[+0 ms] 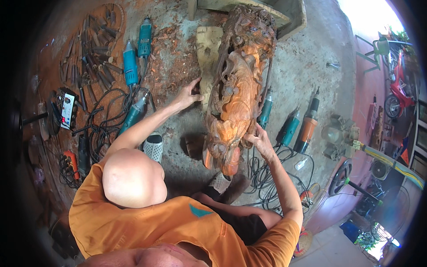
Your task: The person uses a handheld rotary tool to carve details into a large piece of wood. They hold the tool with both hands and move it along the surface, occasionally pausing to inspect the work.
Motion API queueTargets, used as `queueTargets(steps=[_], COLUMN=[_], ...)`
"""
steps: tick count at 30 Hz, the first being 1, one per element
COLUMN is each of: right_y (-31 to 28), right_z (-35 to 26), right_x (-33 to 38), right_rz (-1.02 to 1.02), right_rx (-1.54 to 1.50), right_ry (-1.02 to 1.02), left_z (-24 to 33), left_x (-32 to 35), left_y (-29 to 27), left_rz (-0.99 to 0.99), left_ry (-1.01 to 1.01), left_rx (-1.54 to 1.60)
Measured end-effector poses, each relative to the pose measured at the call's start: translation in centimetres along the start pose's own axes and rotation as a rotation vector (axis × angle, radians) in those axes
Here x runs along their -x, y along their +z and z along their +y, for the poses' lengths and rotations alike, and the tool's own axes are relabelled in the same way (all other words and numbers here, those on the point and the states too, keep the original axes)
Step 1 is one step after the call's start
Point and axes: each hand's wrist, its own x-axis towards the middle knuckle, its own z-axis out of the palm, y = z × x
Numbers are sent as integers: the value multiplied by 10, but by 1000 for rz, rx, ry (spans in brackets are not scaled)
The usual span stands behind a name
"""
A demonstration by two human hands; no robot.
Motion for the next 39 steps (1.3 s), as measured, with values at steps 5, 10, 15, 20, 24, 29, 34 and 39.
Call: queueTargets(steps=[5, 10, 15, 20, 24, 29, 34, 39], right_y=[4, 1, 6, 6, 4, 3, 4, 4], right_z=[-4, 4, -2, -2, 3, 1, 3, -4], right_x=[1, 3, 7, 6, 6, 5, 6, 8], right_rz=[8, 21, 4, -33, 1, -12, -15, -49], right_rx=[1, 6, 53, 20, 43, 54, -4, -27], right_ry=[3, -25, -87, -121, -77, -83, -94, -76], left_z=[-9, -3, -14, -34, -39, -24, 23, 53], left_x=[12, 50, 82, 96, 100, 101, 60, -25], left_y=[-6, -26, -55, -63, -55, -34, -44, -98], left_rz=[-13, 21, 68, 73, 36, 3, -40, 83], left_ry=[-14, -28, -83, -116, -86, -5, 165, 395], left_rx=[63, 84, 107, 62, 67, -256, -504, -777])
